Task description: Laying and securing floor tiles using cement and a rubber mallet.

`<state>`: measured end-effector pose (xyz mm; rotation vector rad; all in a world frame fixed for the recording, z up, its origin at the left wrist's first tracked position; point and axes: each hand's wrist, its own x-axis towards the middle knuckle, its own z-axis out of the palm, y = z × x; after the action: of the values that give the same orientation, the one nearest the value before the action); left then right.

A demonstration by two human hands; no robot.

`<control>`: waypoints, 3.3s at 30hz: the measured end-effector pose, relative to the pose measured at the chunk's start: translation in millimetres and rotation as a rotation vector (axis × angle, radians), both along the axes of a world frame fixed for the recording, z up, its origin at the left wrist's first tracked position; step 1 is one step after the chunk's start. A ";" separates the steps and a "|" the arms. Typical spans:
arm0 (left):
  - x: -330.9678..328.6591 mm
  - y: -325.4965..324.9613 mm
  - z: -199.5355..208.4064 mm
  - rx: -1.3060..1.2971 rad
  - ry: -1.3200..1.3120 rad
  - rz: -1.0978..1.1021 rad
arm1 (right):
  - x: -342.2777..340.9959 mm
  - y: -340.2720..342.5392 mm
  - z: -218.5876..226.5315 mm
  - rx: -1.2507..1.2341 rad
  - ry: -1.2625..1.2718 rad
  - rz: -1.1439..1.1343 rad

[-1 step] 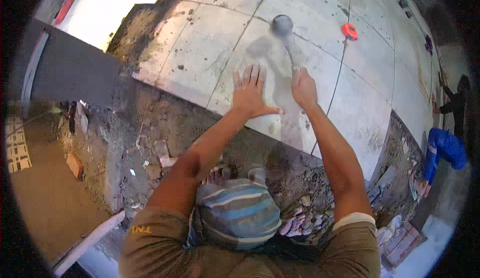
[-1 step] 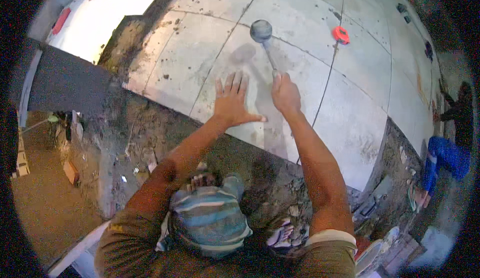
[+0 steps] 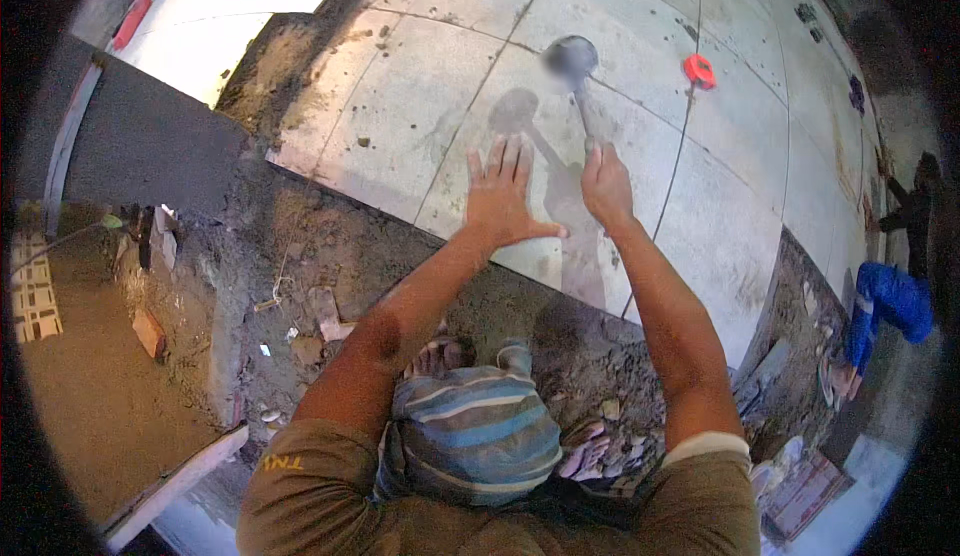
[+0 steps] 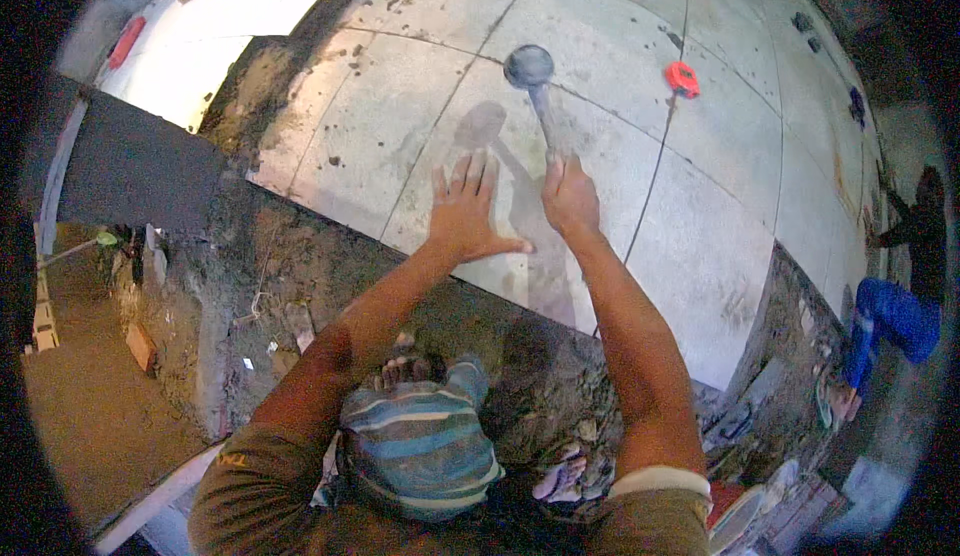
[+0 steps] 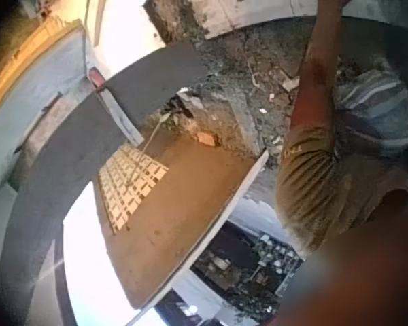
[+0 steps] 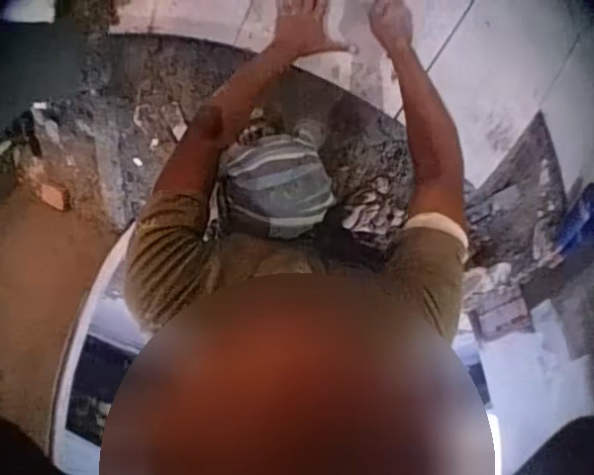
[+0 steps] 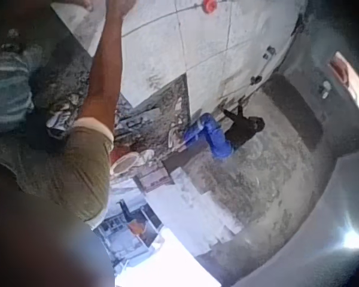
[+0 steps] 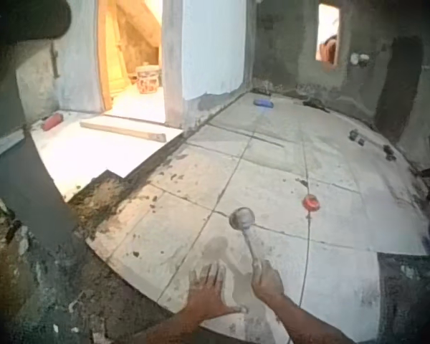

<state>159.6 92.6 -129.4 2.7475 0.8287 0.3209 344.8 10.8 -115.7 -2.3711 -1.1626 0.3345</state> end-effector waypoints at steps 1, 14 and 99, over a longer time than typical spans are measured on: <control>-5.3 -2.6 -3.9 0.011 -0.019 0.020 | -8.1 5.6 6.0 -0.054 0.045 -0.052; -30.7 19.3 -0.6 0.023 -0.035 0.160 | -37.0 -47.5 18.1 0.606 -0.079 0.200; 108.7 -25.4 46.9 0.064 0.589 -0.502 | -0.6 -252.5 30.1 -0.045 0.318 -0.061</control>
<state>268.3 67.1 -82.4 3.0120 0.2010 -0.5884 344.2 -241.7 -85.6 -2.2795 -0.9410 0.6943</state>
